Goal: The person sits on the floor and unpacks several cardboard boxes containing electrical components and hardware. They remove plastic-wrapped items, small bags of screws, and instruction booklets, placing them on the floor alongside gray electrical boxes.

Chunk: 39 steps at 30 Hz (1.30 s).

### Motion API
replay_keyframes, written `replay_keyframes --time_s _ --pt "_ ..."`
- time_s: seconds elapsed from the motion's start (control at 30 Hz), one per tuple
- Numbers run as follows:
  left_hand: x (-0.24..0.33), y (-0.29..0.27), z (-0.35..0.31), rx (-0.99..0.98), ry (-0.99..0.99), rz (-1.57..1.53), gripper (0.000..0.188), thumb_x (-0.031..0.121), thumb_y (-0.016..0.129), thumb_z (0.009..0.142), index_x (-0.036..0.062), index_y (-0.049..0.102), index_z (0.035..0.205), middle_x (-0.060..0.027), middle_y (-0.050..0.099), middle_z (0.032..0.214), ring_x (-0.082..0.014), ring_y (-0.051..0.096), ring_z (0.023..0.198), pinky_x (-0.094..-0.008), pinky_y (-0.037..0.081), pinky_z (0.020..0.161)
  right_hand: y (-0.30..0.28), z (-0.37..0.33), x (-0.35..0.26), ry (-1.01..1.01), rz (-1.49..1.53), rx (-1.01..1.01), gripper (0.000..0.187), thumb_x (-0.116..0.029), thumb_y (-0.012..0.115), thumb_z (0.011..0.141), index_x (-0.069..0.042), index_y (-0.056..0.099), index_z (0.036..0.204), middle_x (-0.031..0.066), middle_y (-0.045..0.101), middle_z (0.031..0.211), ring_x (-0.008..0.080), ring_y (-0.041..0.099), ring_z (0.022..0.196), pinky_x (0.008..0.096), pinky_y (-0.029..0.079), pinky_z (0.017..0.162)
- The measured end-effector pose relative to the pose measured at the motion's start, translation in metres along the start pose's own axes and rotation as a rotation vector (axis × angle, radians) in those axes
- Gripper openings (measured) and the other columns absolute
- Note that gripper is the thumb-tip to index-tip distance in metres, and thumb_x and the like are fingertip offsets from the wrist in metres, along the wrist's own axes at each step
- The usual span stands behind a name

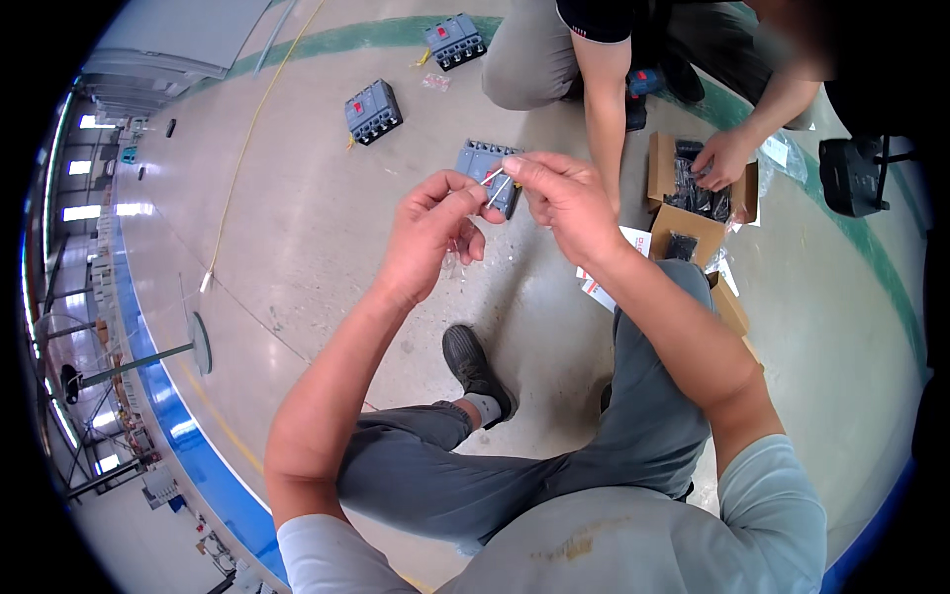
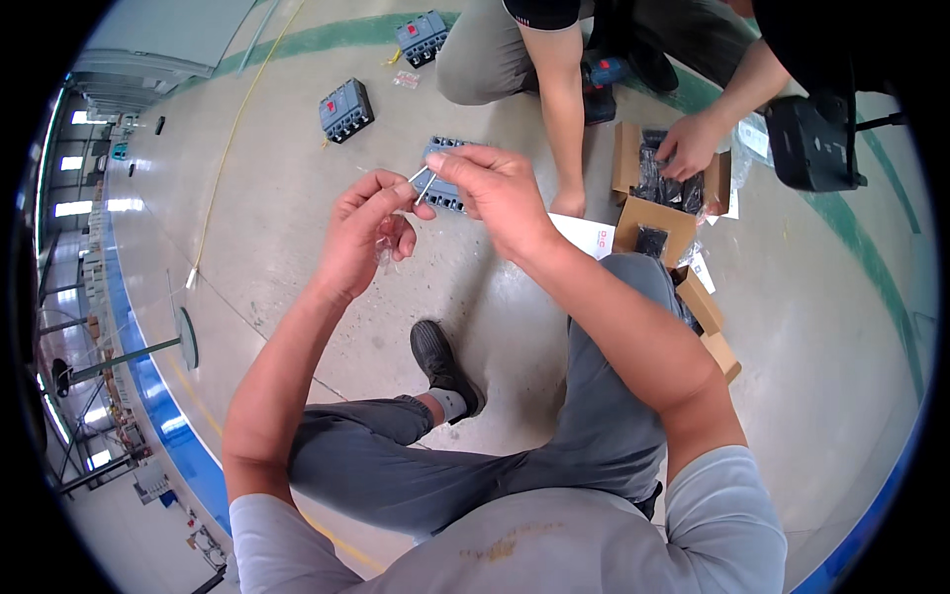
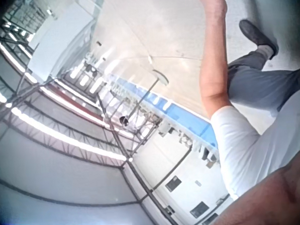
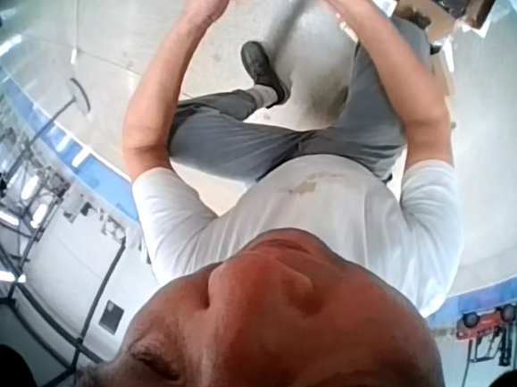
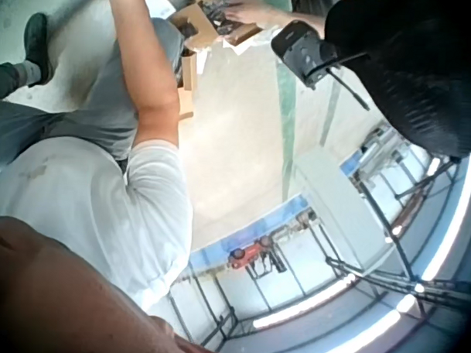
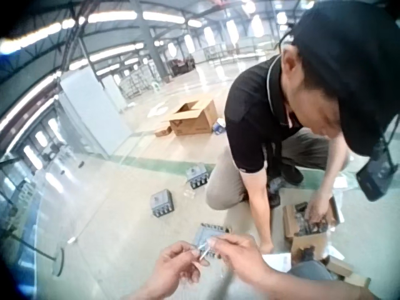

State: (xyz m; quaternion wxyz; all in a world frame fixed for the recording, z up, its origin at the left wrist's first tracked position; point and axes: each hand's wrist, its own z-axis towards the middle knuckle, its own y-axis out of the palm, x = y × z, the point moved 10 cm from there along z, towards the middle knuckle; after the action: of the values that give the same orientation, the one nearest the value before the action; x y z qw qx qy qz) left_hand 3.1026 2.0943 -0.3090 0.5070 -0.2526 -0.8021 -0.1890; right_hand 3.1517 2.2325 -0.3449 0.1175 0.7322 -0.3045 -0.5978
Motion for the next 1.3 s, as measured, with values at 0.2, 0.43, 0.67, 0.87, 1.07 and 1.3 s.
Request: replay_keyframes --time_s 0.2,0.43,0.67,0.87,1.07,1.3 --pt "0.008 0.009 -0.001 -0.06 0.0 0.088 0.021 0.024 0.065 0.099 0.0043 0.067 0.105 -0.0062 0.069 0.085 -0.0094 0.057 0.055 -0.0237 0.041 0.048 0.0 -0.006 -0.004 -0.023 -0.012 0.019 0.024 -0.024 0.074 0.094 0.0 0.076 0.101 -0.0067 0.049 0.064 0.0033 0.034 0.055 0.0239 0.024 0.049" --pt "0.005 0.011 0.0 -0.118 -0.036 0.231 0.024 0.028 0.07 0.099 0.0042 0.07 0.1 -0.002 0.067 0.079 -0.0066 0.055 0.054 -0.0224 0.039 0.047 0.0 -0.011 -0.009 -0.053 -0.079 0.017 0.024 -0.023 0.073 0.096 0.0 0.075 0.104 -0.0071 0.046 0.063 0.0033 0.031 0.054 0.0245 0.022 0.049" --pt "0.018 0.001 0.002 -0.069 0.024 0.271 0.023 0.026 0.07 0.098 0.003 0.07 0.101 -0.002 0.068 0.079 -0.0068 0.055 0.054 -0.0226 0.039 0.047 -0.003 -0.008 -0.006 -0.077 -0.022 0.029 0.025 -0.025 0.075 0.094 -0.001 0.077 0.101 -0.0064 0.053 0.067 0.003 0.037 0.057 0.0234 0.027 0.05" --pt "0.019 -0.006 0.01 -0.063 0.041 0.294 0.024 0.025 0.07 0.098 0.0013 0.069 0.102 -0.0028 0.068 0.079 -0.0071 0.056 0.055 -0.0229 0.04 0.048 -0.008 -0.005 0.002 -0.021 -0.103 0.025 0.028 -0.026 0.073 0.095 0.0 0.076 0.105 -0.0079 0.045 0.063 0.0028 0.034 0.055 0.0233 0.024 0.049" --pt "-0.033 -0.079 0.057 0.102 -0.018 0.448 0.022 0.022 0.068 0.098 0.0007 0.069 0.098 -0.0046 0.068 0.078 -0.0081 0.057 0.053 -0.0238 0.042 0.047 -0.039 -0.012 -0.02 0.012 -0.06 0.05 0.036 -0.027 0.066 0.1 0.004 0.071 0.118 -0.0086 0.035 0.061 0.0026 0.028 0.053 0.0234 0.021 0.048" --pt "-0.134 -0.095 0.132 0.105 -0.024 0.842 0.021 0.018 0.072 0.089 -0.0028 0.07 0.086 -0.0124 0.069 0.069 -0.0179 0.067 0.051 -0.0338 0.053 0.052 -0.068 -0.03 -0.037 -0.003 -0.088 0.129 0.037 -0.024 0.064 0.1 0.006 0.068 0.122 -0.008 0.033 0.06 0.0035 0.027 0.052 0.023 0.021 0.049"
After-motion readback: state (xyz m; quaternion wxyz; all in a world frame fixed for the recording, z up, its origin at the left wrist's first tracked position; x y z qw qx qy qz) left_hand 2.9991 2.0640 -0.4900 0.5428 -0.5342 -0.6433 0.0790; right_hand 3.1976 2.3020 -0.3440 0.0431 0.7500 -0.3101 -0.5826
